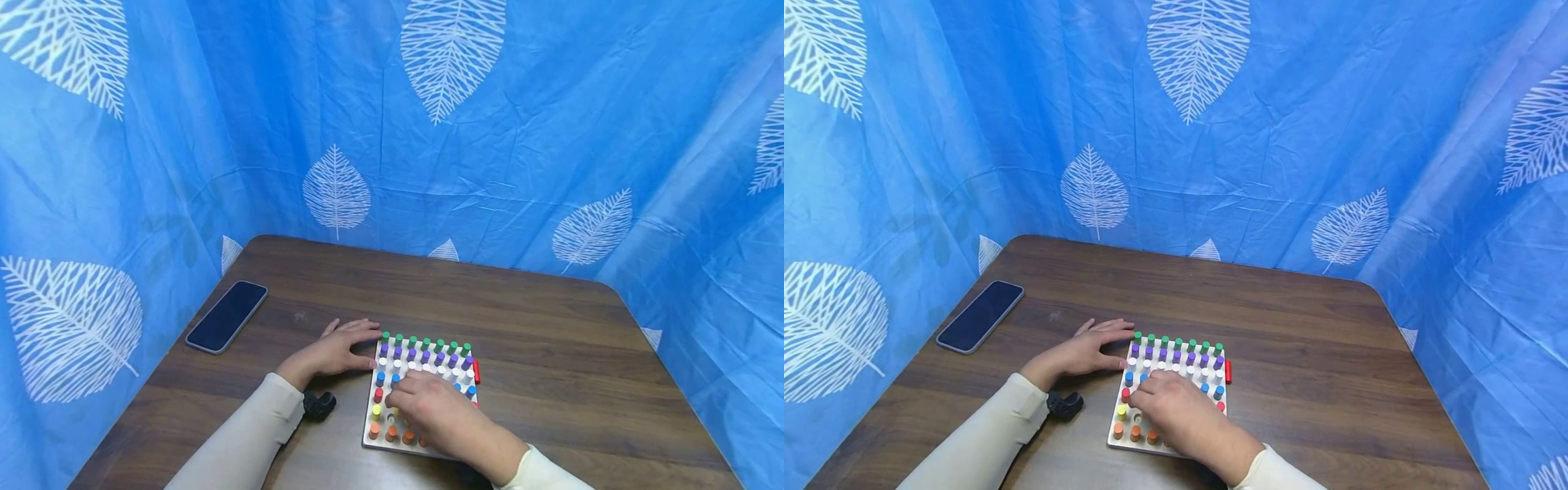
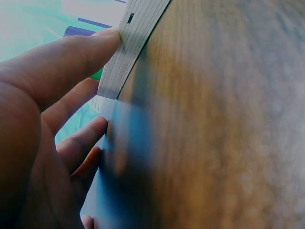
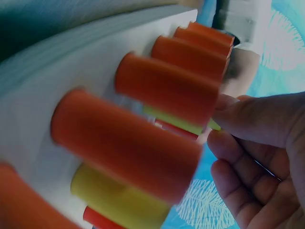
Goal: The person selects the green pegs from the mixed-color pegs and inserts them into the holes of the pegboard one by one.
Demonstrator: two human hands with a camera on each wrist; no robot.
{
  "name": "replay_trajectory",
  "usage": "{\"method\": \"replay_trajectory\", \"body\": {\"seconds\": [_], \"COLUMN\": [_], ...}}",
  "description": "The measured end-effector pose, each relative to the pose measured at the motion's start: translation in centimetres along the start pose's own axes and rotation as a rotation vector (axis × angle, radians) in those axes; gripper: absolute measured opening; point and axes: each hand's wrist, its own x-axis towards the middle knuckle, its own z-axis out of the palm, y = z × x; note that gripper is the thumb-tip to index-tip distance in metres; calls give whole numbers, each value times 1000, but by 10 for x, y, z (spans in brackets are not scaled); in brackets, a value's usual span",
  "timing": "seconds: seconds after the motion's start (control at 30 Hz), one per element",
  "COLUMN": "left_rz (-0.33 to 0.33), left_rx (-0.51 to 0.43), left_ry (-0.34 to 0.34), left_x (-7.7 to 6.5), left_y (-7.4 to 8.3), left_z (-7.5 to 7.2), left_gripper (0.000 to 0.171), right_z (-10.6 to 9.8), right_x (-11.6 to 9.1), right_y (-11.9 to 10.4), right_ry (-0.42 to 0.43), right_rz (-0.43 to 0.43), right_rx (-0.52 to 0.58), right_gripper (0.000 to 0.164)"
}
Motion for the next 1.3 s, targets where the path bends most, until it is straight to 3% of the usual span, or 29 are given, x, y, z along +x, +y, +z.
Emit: {"method": "replay_trajectory", "body": {"seconds": [0.37, 0.53, 0.87, 1.3], "left_rz": [-5, -17, -17, -13], "left_rx": [-4, 6, -11, -6], "left_ry": [3, 4, -5, -8], "left_x": [-1, 0, 1, 0], "left_y": [2, 3, 1, 2], "left_z": [-2, 0, -2, -3], "left_gripper": [62, 63, 63, 62], "right_z": [-2, -4, -3, -3], "right_x": [3, 3, 3, 6], "right_y": [-1, 0, 1, -1], "right_ry": [-36, -24, -24, -58], "right_rz": [9, -28, -28, -3], "right_rx": [-15, -57, 22, 24], "right_gripper": [21, 19, 21, 21]}}
